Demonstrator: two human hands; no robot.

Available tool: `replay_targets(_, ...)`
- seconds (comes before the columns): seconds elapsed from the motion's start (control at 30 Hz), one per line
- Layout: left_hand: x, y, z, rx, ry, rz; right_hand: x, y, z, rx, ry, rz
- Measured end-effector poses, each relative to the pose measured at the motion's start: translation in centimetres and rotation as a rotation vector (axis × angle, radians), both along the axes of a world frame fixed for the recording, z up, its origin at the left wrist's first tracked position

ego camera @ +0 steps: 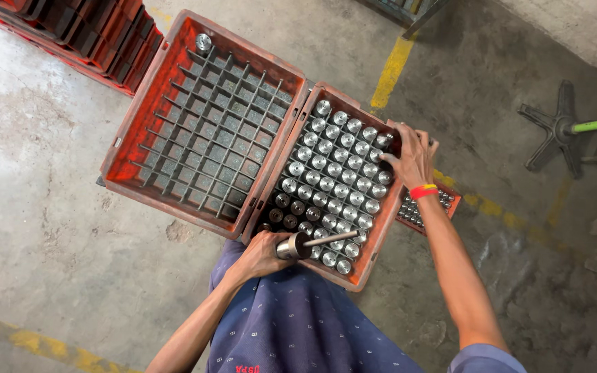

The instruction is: The person transfers small cylindrical metal parts from one red crate to another using a metal tool to pick and place them. The person moves the crates on a metal table and continues transferring parts until the first crate is empty.

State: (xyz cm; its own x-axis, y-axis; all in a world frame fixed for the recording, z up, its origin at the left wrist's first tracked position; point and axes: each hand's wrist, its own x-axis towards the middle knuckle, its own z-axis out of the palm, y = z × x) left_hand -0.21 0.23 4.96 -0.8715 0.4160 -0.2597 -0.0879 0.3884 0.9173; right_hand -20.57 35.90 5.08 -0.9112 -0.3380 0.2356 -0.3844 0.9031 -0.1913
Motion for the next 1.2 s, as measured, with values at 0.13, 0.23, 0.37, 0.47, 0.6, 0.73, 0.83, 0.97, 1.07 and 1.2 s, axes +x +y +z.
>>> replay_targets(0.13,-0.4,0.1,-0.3,0.016,0.009,-0.004,2.4,-1.9,0.0,-0.496,-0.046,-0.279)
replay_targets(0.23,-0.9,0.5,-1.1,0.028,0.002,-0.023,9.3,-5.2,0.2,-1.251,-0.411,-0.142)
replay_targets(0.37,-2.2,2.1,-3.4,0.068,-0.113,-0.126,17.2,-10.0,-0.1,-1.466,-0.7,0.242)
replay_targets(0.47,-2.6,4.4,-5.2,0.117,-0.163,-0.248,20.2,-11.1,-2.1,-1.689,-0.776,0.069)
replay_targets(0.6,-4.1,7.3,-7.0,0.072,-0.125,-0.479,20.3,-9.6,-7.4,-2.132,-0.564,-0.409)
replay_targets(0.73,-8.7,9.7,-8.0,-0.023,0.117,-0.568,21.0,-3.4,-9.7,-2.24,-0.265,-0.866)
replay_targets(0.83,-14.6,12.2,-8.0,-0.152,0.254,-0.372,21.9,0.8,-9.0,-2.147,-0.025,-0.929)
replay_targets(0.97,-20.6,18.1,-7.2,-0.367,0.384,-0.392,22.0,0.5,-8.0,-2.049,-0.036,-0.91)
replay_targets(1.07,-21.8,20.7,-7.5,-0.371,0.611,-0.427,21.3,-2.2,-7.5,-2.033,-0.131,-0.914)
replay_targets(1.2,-21.0,20.8,-8.0,-0.395,0.827,-0.423,21.2,-4.4,-7.2,-1.975,-0.252,-0.934)
